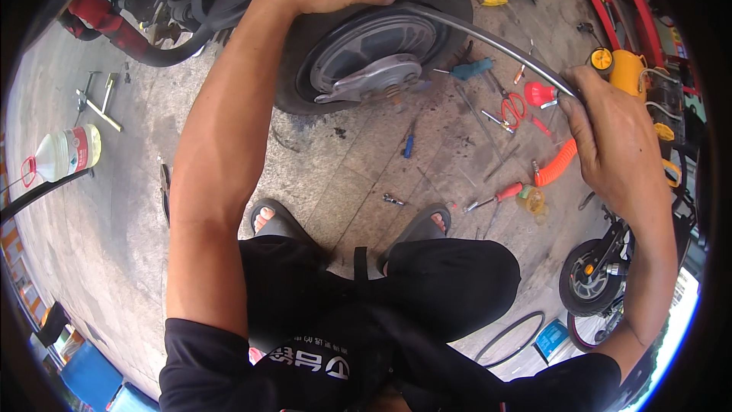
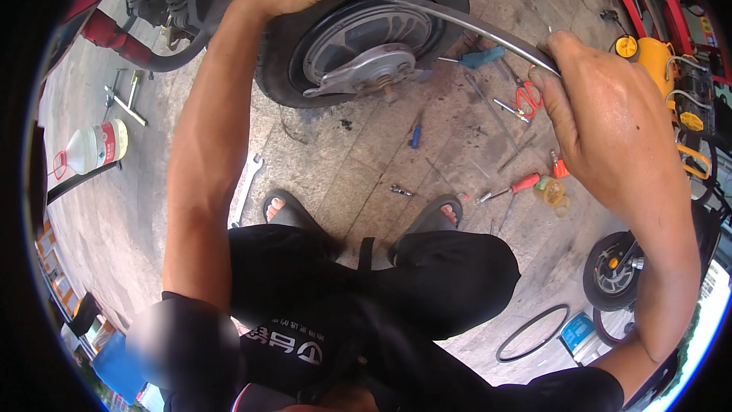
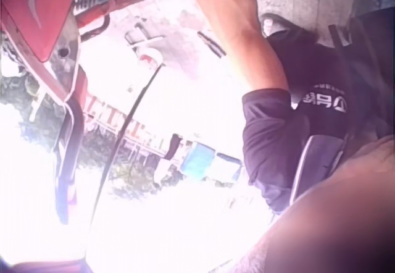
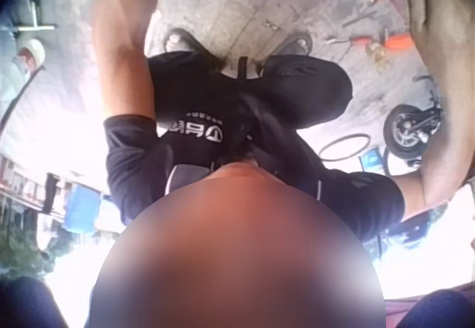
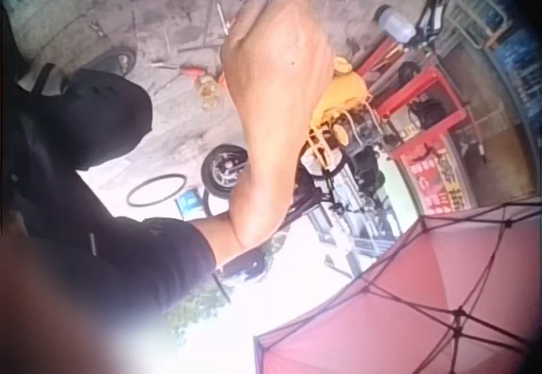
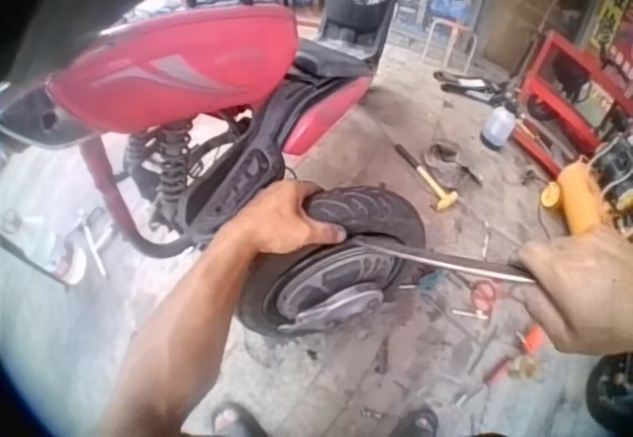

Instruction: The person removes a motorcycle tire from the rim, uses a tire lever to pry the bead, and then uses an air hose to inflate the tire. The person repeatedly adjusts the tire on the rim and uses tools to seat the bead.

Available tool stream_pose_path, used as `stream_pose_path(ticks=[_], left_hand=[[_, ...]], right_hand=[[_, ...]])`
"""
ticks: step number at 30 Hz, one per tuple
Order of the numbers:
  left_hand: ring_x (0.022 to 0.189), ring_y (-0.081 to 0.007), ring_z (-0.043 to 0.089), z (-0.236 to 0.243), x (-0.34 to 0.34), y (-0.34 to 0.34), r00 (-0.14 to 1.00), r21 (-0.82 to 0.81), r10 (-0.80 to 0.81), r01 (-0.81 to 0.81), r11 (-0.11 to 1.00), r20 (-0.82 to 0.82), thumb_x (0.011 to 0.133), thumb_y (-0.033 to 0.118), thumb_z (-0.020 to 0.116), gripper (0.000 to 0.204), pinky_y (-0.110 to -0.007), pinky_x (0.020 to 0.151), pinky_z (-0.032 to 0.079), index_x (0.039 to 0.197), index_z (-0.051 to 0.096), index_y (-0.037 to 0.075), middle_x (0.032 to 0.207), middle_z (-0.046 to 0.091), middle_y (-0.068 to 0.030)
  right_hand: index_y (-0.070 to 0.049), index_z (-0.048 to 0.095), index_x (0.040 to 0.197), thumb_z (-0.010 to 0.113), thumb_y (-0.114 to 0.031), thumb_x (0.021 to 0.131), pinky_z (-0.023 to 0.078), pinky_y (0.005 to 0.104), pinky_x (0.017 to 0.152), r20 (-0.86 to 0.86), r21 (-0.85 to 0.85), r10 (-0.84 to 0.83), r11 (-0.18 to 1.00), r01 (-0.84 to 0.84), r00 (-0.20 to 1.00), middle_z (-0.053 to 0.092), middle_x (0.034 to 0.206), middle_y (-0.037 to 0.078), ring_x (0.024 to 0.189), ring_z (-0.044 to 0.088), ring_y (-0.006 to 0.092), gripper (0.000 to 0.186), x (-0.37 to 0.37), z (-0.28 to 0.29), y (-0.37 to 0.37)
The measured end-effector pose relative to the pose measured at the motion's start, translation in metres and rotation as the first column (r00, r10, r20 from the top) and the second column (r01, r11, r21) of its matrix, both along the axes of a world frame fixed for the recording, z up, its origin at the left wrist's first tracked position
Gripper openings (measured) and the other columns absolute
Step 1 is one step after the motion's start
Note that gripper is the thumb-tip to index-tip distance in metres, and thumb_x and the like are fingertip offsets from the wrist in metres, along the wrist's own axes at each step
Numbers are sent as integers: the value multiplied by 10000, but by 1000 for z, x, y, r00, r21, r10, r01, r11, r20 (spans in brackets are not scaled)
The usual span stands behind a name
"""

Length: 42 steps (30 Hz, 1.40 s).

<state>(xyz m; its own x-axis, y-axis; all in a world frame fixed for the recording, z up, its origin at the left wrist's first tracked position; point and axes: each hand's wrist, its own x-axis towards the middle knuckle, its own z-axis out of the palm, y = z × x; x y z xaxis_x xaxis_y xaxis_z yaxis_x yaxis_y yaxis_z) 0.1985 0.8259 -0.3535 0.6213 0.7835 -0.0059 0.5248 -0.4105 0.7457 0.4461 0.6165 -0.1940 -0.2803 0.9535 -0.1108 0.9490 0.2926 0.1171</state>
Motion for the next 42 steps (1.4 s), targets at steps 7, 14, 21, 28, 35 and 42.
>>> stream_pose_path(ticks=[7,14,21,28,35,42], left_hand=[[953,-258,729,0,-1,7,993,-75,-102,106,991,59,743,348,872,557,-367,888,544,1101,728,-54,998,761,-194],[987,-210,704,0,7,13,986,-186,-110,132,974,122,780,344,899,614,-356,915,547,1184,697,-71,1067,753,-153],[1035,-263,710,-7,9,15,1000,-95,-13,15,995,18,805,486,842,788,-365,954,546,1287,626,-98,1126,727,-218],[1024,-372,704,-5,8,-2,997,278,72,-60,959,-33,703,543,865,846,-430,911,548,1252,652,-65,1111,707,-258],[1185,-418,624,-3,16,-30,972,504,111,10,864,-209,564,456,951,1039,-472,1016,502,1389,540,-26,1275,628,-245],[1239,-396,615,5,12,-20,976,460,19,85,884,-218,655,421,889,967,-436,1056,482,1403,517,-66,1309,624,-268]], right_hand=[[32,571,1117,580,-164,1038,491,402,677,-554,-382,-549,836,394,626,633,800,182,731,651,297,212,1,-74,-58],[8,516,1140,576,-154,1038,491,401,644,-807,-296,-434,884,362,401,620,784,156,665,626,276,201,-28,-183,-98],[-4,456,1165,605,-181,1019,489,420,616,-887,-359,-413,897,256,204,608,761,136,675,623,317,273,-88,-309,-71],[-14,430,1205,642,-200,995,540,475,623,-904,-382,-402,913,145,145,693,814,184,724,704,419,351,-129,-357,-54],[16,456,1227,662,-267,992,524,466,626,-918,-346,-354,935,76,180,656,795,175,707,683,395,421,-141,-347,-67],[121,467,1190,661,-336,980,518,516,537,-966,-189,-198,980,68,167,640,657,222,603,658,444,539,-133,-334,-69]])
